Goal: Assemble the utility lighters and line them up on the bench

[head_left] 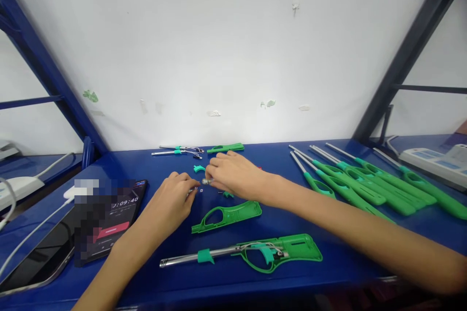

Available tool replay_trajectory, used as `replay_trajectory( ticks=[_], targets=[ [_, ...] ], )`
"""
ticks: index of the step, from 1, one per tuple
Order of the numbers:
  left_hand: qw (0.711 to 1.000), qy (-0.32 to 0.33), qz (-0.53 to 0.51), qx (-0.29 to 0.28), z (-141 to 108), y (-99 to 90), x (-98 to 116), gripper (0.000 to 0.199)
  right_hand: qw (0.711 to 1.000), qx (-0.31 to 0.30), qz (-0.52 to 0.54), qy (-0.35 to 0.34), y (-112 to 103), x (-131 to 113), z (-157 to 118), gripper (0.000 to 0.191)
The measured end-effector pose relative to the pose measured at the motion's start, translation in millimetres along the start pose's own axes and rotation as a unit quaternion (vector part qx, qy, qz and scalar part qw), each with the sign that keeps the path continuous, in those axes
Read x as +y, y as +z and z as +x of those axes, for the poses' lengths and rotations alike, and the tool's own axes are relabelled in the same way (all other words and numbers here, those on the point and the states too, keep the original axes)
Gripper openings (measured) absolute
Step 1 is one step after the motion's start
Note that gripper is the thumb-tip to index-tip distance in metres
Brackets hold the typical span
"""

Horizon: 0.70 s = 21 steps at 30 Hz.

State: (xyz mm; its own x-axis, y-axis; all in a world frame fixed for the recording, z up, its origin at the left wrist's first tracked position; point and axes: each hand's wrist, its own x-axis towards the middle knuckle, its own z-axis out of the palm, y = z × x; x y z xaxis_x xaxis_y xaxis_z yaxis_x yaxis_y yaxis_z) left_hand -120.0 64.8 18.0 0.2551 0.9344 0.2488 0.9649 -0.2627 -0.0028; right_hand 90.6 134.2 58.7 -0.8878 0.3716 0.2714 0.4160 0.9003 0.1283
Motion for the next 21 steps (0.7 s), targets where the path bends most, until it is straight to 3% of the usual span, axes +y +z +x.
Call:
replay_trajectory(
  ticks=[5,10,16,21],
  targets=[
    [0.999,0.025,0.037,-0.03,6,1.2,4,0.024,0.994,0.072,0.066,0.057,-45,6,-27,0.016],
    [0.996,0.05,0.064,-0.034,14,3.6,6,0.027,0.976,0.13,0.123,0.124,-74,-10,-83,0.013],
    [0.998,0.046,0.048,-0.012,15,2.2,12,0.028,0.949,0.197,0.125,0.213,-69,-28,-146,0.011],
    [0.998,0.009,-0.047,0.034,19,-19.3,27,0.018,0.932,0.197,0.145,0.266,-47,-29,-166,0.01]
  ],
)
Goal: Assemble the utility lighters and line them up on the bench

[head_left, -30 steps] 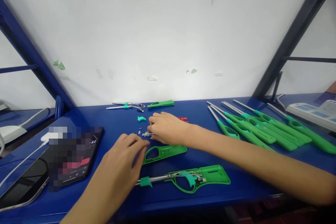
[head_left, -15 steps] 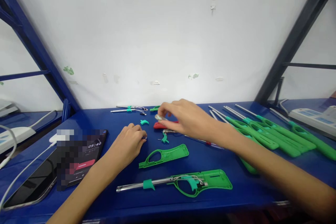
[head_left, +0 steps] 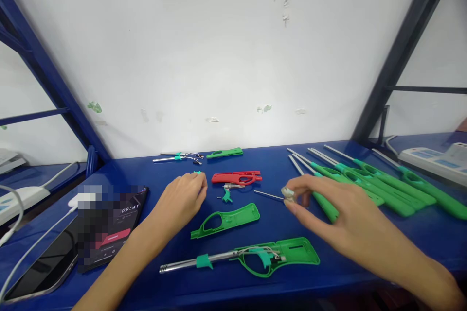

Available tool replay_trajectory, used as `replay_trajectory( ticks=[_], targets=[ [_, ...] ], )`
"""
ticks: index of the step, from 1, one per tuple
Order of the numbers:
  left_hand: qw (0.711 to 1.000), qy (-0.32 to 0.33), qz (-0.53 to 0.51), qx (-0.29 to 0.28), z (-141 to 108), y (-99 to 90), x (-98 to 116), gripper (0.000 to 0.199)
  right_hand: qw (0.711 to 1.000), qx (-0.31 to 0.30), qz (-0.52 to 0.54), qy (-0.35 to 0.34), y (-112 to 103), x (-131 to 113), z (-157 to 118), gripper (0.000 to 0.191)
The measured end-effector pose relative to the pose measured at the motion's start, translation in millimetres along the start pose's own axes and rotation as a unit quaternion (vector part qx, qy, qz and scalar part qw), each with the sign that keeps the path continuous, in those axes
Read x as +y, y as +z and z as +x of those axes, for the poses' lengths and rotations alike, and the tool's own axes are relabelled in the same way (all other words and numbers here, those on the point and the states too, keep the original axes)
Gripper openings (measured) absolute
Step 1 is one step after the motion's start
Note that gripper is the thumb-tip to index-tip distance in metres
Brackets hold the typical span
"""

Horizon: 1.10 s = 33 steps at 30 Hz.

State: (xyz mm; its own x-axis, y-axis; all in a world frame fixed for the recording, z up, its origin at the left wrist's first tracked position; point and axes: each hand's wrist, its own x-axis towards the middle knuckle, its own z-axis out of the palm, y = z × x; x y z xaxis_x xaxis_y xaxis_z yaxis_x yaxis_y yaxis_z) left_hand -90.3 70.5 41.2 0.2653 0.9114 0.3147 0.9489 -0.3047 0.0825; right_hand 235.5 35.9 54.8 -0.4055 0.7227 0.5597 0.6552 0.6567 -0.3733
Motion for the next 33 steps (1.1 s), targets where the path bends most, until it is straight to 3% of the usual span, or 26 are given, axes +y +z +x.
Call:
replay_trajectory(
  ticks=[7,10,12,14,20,26,33],
  targets=[
    [0.976,-0.01,-0.194,0.094,5,-32.4,66,0.013,0.999,-0.018,0.019,0.023,19,8,-6,0.013],
    [0.934,-0.019,-0.331,0.131,-3,-32.8,84,0.009,0.998,-0.021,0.055,0.027,19,7,-5,0.014],
    [0.89,-0.037,-0.432,0.141,-9,-30.2,88,0.011,0.996,-0.029,0.076,0.031,17,6,-4,0.015],
    [0.869,-0.051,-0.476,0.126,-12,-27.2,87,0.009,0.995,-0.033,0.086,0.028,16,5,-4,0.016],
    [0.855,-0.068,-0.503,0.107,-10,-20.9,88,0.009,0.995,-0.024,0.098,-0.002,16,0,-4,0.011],
    [0.843,-0.049,-0.535,0.043,-13,-18.0,97,0.014,0.992,-0.007,0.123,-0.023,15,-2,-5,0.008],
    [0.858,-0.023,-0.513,0.035,-13,-16.8,96,0.014,0.992,0.008,0.119,-0.046,16,-2,-2,0.007]
  ],
)
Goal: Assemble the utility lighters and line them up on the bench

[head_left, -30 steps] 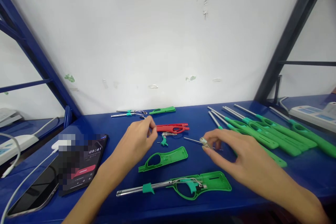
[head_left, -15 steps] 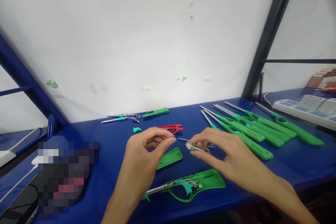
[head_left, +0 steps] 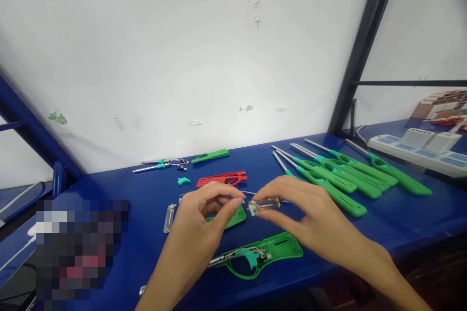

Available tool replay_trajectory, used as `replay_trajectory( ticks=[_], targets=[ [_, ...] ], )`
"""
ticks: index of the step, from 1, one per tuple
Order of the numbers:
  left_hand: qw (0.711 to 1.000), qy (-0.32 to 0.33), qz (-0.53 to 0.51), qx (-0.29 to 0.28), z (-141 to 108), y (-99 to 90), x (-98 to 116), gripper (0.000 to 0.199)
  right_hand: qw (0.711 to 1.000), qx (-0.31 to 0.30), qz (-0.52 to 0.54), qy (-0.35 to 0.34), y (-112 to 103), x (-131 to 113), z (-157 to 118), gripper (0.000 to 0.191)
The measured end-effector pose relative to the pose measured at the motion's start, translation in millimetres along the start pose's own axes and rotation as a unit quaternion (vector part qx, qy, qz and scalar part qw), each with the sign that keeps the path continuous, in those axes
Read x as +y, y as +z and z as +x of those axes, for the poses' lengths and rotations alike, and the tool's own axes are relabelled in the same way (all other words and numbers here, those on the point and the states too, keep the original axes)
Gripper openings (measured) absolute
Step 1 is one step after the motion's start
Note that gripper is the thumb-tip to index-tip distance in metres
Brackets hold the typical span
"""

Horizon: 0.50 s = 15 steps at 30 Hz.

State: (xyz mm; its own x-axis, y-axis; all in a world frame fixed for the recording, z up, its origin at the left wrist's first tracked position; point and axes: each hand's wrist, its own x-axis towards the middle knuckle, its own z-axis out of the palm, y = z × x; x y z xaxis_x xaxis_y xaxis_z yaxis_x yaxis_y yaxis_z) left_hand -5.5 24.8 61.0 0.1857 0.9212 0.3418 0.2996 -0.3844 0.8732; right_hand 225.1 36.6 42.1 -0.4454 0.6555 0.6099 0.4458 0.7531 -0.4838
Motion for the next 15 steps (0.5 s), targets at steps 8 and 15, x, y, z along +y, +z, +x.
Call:
replay_trajectory(
  ticks=[8,15],
  targets=[
    [0.999,0.022,0.026,0.01,-0.6,1.7,1.9,0.011,0.999,0.009,-0.027,-0.024,0.6,2.8,-0.8,0.007],
    [0.999,0.039,0.035,0.012,-1.6,0.6,0.2,0.007,1.0,0.01,0.0,-0.013,0.8,-0.2,-1.2,0.009]
  ],
)
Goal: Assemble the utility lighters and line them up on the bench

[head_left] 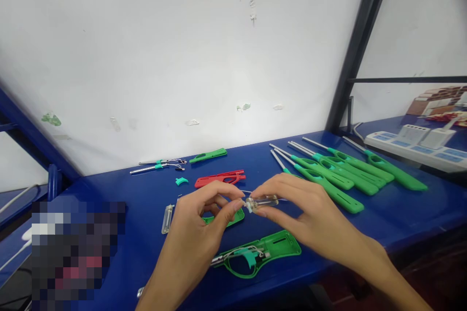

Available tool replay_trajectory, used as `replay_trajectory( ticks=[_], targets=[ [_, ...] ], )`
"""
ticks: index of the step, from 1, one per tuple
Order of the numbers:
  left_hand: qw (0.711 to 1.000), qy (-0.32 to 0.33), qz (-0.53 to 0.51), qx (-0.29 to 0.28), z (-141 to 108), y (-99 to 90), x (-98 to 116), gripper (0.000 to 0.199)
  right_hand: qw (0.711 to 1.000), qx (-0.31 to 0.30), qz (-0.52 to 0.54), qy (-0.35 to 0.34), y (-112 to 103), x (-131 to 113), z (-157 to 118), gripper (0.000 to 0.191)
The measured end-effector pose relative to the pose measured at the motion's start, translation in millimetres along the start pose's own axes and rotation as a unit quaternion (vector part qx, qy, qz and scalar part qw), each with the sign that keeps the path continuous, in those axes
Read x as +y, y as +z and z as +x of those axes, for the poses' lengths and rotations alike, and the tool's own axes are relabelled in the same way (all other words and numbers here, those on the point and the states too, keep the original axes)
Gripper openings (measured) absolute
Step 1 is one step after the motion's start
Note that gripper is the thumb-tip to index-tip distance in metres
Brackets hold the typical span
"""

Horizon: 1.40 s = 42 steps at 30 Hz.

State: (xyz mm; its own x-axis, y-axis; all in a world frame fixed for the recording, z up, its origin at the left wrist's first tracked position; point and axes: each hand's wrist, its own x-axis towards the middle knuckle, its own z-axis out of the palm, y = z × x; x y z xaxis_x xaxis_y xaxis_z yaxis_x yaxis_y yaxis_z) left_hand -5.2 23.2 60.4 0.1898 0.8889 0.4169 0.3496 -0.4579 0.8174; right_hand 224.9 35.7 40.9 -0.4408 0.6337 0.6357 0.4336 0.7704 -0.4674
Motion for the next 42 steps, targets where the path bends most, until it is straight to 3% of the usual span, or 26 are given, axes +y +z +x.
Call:
replay_trajectory(
  ticks=[15,25,31,37,42],
  targets=[
    [1.0,-0.002,0.016,0.018,-1,4.4,0,0.009,1.0,-0.004,0.003,0.008,1,2,2,0.01],
    [0.999,0.033,-0.013,-0.037,-7,6.9,5,0.017,1.0,-0.026,-0.009,0.011,0,4,-1,0.008],
    [0.997,0.047,0.008,-0.054,-12,12.5,9,0.022,0.996,-0.077,-0.03,-0.044,-1,11,-4,0.012],
    [0.995,0.052,0.042,-0.067,-18,14.1,7,0.026,0.994,-0.071,-0.017,-0.077,-1,11,-5,0.02],
    [0.997,0.018,-0.031,-0.065,-13,16.6,9,0.028,0.996,-0.051,-0.026,-0.061,-1,11,-4,0.012]
  ],
)
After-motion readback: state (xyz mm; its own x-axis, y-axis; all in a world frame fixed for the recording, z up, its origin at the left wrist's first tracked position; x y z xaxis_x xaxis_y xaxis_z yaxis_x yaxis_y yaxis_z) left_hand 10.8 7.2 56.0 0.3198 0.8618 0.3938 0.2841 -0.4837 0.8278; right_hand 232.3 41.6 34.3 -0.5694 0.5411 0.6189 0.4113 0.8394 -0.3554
